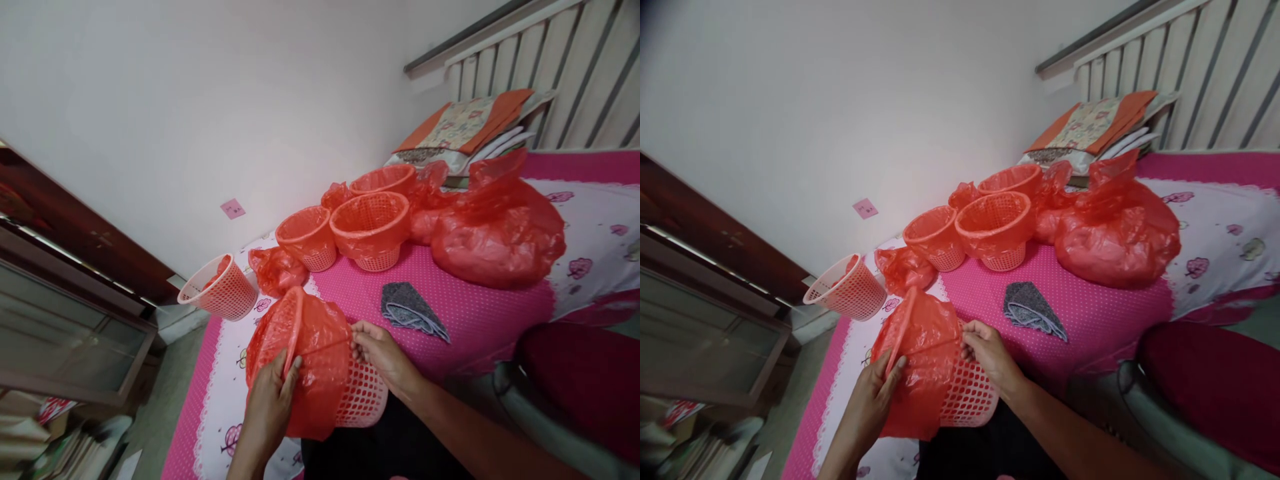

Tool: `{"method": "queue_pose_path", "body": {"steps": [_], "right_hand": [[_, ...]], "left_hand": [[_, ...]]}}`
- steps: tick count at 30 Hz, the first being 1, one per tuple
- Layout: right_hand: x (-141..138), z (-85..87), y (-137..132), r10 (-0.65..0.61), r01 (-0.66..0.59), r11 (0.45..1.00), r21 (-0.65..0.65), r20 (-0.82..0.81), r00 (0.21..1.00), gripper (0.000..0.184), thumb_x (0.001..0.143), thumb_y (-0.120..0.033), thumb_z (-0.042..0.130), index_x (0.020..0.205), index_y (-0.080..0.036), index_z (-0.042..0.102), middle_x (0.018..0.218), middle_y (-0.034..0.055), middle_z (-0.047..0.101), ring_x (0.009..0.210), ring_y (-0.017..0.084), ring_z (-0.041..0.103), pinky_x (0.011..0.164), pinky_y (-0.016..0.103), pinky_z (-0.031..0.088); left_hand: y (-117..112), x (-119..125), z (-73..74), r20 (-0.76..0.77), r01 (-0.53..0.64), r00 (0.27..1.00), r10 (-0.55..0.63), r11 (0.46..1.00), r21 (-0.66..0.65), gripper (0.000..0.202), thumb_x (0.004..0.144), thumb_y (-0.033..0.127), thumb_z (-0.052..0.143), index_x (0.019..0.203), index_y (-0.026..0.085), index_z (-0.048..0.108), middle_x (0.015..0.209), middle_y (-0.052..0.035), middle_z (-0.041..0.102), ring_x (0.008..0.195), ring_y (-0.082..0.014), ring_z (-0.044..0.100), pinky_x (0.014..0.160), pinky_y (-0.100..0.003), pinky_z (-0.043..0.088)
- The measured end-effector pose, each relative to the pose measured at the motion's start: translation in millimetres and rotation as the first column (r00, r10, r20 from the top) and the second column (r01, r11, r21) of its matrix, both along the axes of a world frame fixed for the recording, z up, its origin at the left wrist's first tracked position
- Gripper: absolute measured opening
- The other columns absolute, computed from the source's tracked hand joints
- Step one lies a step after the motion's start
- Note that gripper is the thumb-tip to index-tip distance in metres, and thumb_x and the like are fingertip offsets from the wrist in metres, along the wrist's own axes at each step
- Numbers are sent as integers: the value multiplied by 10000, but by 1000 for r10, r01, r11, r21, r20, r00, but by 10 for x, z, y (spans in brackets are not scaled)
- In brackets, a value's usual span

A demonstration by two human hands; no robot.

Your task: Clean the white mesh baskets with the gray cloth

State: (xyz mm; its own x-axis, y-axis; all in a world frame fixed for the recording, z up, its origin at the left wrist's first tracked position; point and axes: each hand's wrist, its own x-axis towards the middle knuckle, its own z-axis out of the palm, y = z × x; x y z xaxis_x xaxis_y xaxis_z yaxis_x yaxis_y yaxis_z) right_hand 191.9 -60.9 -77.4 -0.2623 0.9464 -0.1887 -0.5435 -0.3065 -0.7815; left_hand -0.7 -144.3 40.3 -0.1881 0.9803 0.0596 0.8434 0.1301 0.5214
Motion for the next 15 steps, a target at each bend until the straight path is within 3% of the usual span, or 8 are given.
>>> {"method": "queue_pose_path", "body": {"steps": [4,7,11,15], "right_hand": [[33,52,-5,48,-53,998,-35,-126,991,482,697,-625,872,805,-192,689,719,2,708,596,132,623,593,269,452],[-1,68,-8,61,-65,998,-25,-151,987,474,650,-564,944,794,-196,682,706,-15,694,615,130,622,625,270,471],[9,19,9,-12,9,999,-31,-85,996,456,579,-490,979,745,-193,675,653,-36,671,570,101,581,592,239,441],[43,8,-78,130,-135,990,-45,-101,986,554,710,-688,869,834,-178,694,714,21,732,563,119,640,540,233,441]], "left_hand": [[-38,-36,-27,-12,6,1000,-6,1000,1,532,925,684,453,909,225,721,961,-147,823,940,-330,757,905,-451,563],[-53,-64,-60,-1,16,1000,-16,1000,3,528,930,678,470,947,220,734,972,-143,829,944,-329,762,911,-449,568],[-57,-79,-62,25,-4,1000,3,999,39,509,914,674,501,929,219,728,962,-140,826,920,-329,757,882,-436,572],[-29,-54,-12,47,63,997,-65,997,35,495,952,666,472,783,239,657,786,-84,758,754,-275,693,781,-389,550]]}}
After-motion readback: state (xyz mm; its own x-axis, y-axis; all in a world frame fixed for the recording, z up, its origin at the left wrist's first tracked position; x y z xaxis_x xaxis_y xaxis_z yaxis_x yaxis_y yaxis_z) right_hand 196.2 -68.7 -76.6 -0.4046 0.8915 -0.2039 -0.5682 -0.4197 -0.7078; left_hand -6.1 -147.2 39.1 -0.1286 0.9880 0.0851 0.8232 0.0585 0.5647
